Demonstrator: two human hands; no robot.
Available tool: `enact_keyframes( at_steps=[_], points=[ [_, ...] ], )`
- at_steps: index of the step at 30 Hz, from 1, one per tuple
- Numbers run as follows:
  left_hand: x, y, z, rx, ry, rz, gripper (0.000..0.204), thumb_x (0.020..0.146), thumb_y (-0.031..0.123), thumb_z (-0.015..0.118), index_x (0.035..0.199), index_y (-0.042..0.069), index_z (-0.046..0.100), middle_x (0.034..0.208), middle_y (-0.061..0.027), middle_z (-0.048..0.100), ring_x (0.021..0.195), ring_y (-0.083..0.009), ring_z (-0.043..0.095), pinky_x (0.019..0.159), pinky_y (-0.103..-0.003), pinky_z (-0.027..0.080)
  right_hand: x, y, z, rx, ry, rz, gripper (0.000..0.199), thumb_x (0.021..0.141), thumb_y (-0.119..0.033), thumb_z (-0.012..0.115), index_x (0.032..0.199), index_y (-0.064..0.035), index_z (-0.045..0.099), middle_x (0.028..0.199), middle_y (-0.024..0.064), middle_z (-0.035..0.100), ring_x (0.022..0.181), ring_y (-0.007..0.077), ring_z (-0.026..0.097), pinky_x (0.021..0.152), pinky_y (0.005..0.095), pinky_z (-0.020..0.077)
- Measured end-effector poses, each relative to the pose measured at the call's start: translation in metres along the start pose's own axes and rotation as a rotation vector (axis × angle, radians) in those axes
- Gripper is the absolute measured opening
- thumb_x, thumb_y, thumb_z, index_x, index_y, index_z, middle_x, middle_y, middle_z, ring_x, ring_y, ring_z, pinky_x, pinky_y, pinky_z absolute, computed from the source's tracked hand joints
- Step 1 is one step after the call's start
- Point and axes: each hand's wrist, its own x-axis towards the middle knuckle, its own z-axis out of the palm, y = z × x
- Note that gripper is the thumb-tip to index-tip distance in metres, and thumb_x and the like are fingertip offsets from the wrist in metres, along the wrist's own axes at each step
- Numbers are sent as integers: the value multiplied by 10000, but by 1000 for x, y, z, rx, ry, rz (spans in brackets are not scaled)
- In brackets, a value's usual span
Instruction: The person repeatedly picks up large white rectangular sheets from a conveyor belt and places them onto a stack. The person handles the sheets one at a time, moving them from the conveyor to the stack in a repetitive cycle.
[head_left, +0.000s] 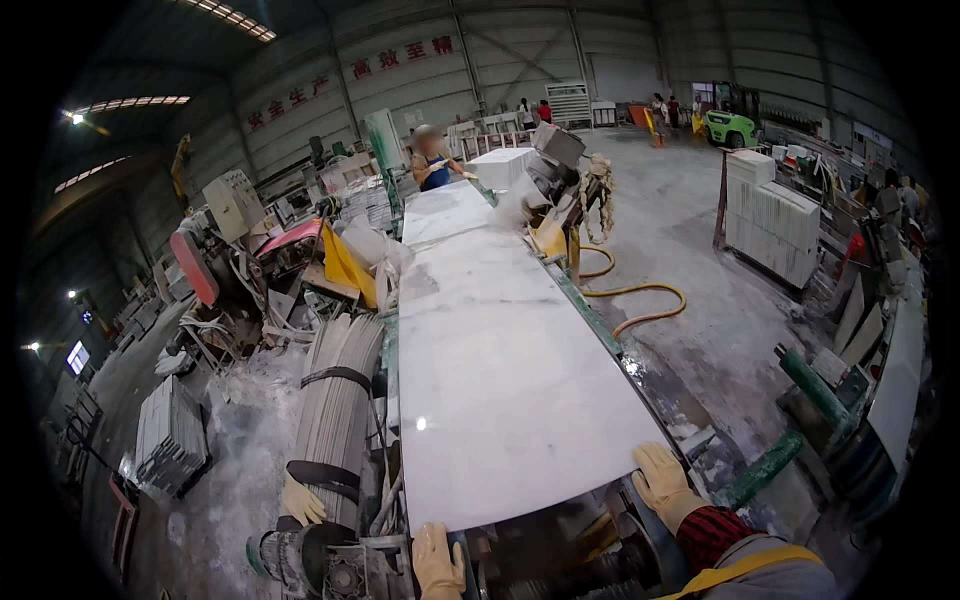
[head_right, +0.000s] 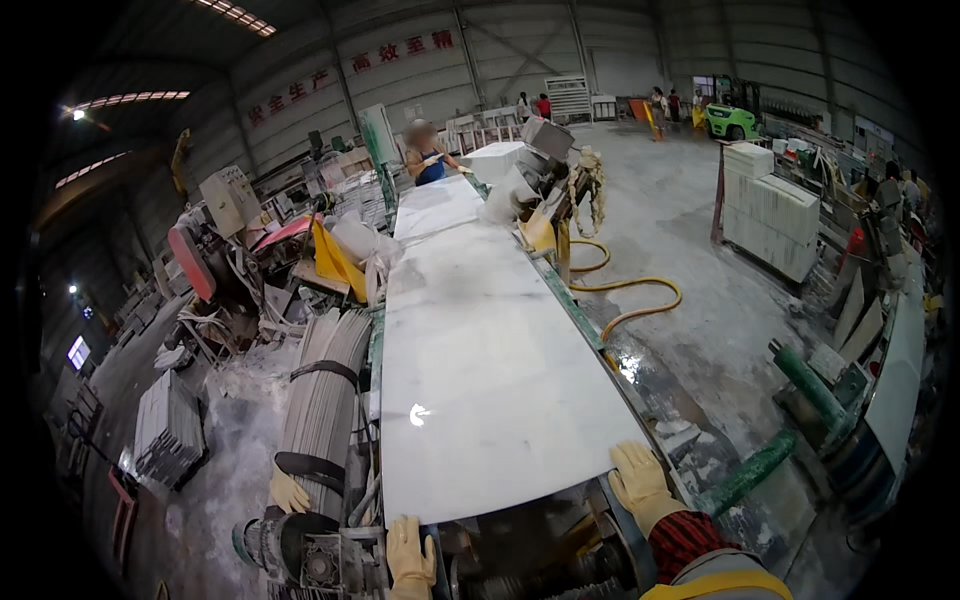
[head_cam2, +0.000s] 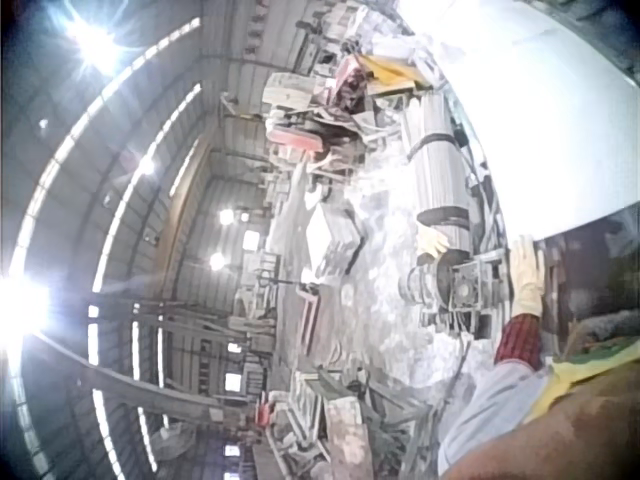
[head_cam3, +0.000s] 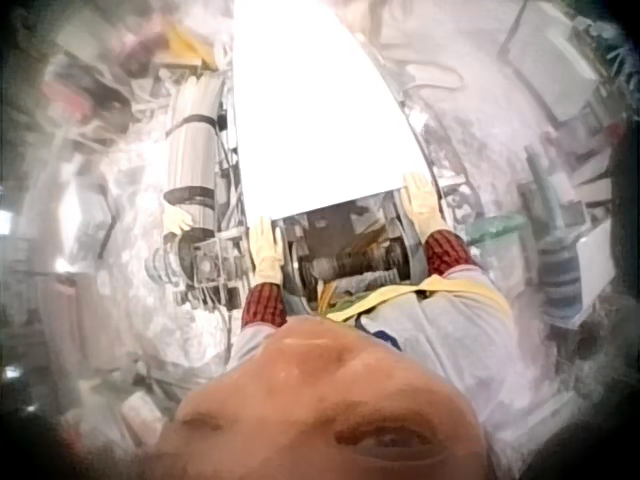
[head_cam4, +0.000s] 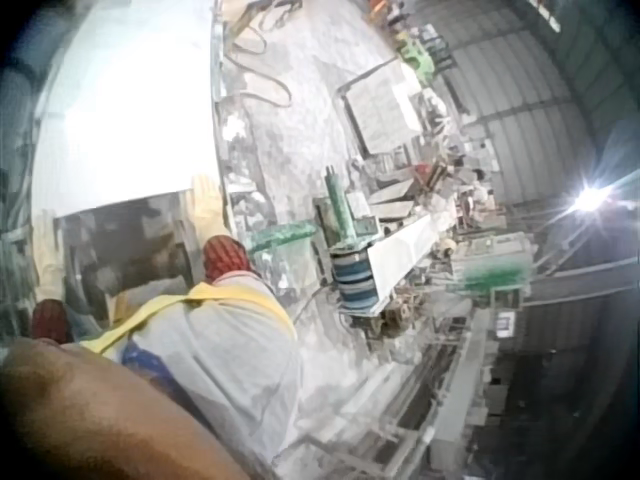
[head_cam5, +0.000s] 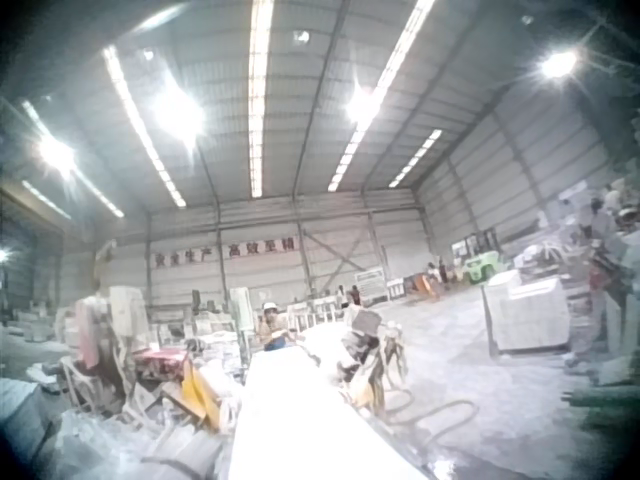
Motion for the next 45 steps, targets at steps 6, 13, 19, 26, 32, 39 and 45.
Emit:
enact_keyframes(
  at_steps=[6, 13, 19, 26, 32, 39, 45],
  points=[
    [-3, -7, 2, 23, -54, 9, 548, 1055, 301, 663, 1519, 20, 583, 1566, -333, 562, 1466, -531, 503, 1262, -595, 381, -6, 1, 2, -9, 42, -35, 431, 929, -211, 689, 1307, -8, 646, 1306, 239, 647, 1246, 456, 602, 1109, 548, 482],
    [1, -2, -2, 10, -25, 21, 566, 1051, 323, 654, 1523, 21, 575, 1555, -333, 566, 1449, -538, 510, 1257, -594, 381, -5, 2, -1, -11, 54, -47, 438, 940, -215, 687, 1320, -3, 643, 1307, 238, 648, 1251, 454, 602, 1125, 556, 473],
    [-4, 3, -3, -6, -38, 4, 559, 1046, 282, 659, 1528, 13, 566, 1577, -326, 548, 1472, -526, 491, 1270, -584, 365, -15, 5, 2, -1, 1, -10, 468, 938, -217, 692, 1353, -6, 641, 1355, 232, 650, 1295, 451, 594, 1151, 551, 462],
    [-11, -10, 15, 25, 34, 42, 602, 1115, 371, 570, 1638, 76, 520, 1667, -236, 514, 1558, -424, 453, 1320, -508, 340, -15, 3, 4, -8, -26, 34, 469, 940, -219, 694, 1358, -11, 642, 1403, 231, 644, 1344, 450, 576, 1166, 547, 455],
    [-12, -8, 15, 65, -17, 12, 611, 1113, 370, 573, 1648, 80, 509, 1675, -240, 503, 1561, -421, 451, 1316, -511, 347, -21, 4, 2, -34, 27, -11, 465, 934, -214, 696, 1352, -20, 636, 1370, 227, 644, 1309, 451, 585, 1145, 549, 462],
    [-16, -10, 13, 36, -42, 21, 621, 1118, 379, 569, 1642, 52, 508, 1670, -258, 501, 1572, -440, 430, 1322, -516, 332, -17, -5, -12, 4, 19, -13, 418, 930, -223, 702, 1295, -26, 648, 1296, 214, 651, 1249, 443, 599, 1106, 546, 476],
    [-13, -5, 1, -12, -77, 32, 655, 1121, 401, 567, 1654, 31, 478, 1684, -295, 461, 1565, -483, 417, 1322, -546, 315, -29, -3, -8, -26, 15, 41, 456, 931, -237, 731, 1329, -28, 654, 1353, 215, 673, 1295, 423, 623, 1159, 540, 475]
  ],
)
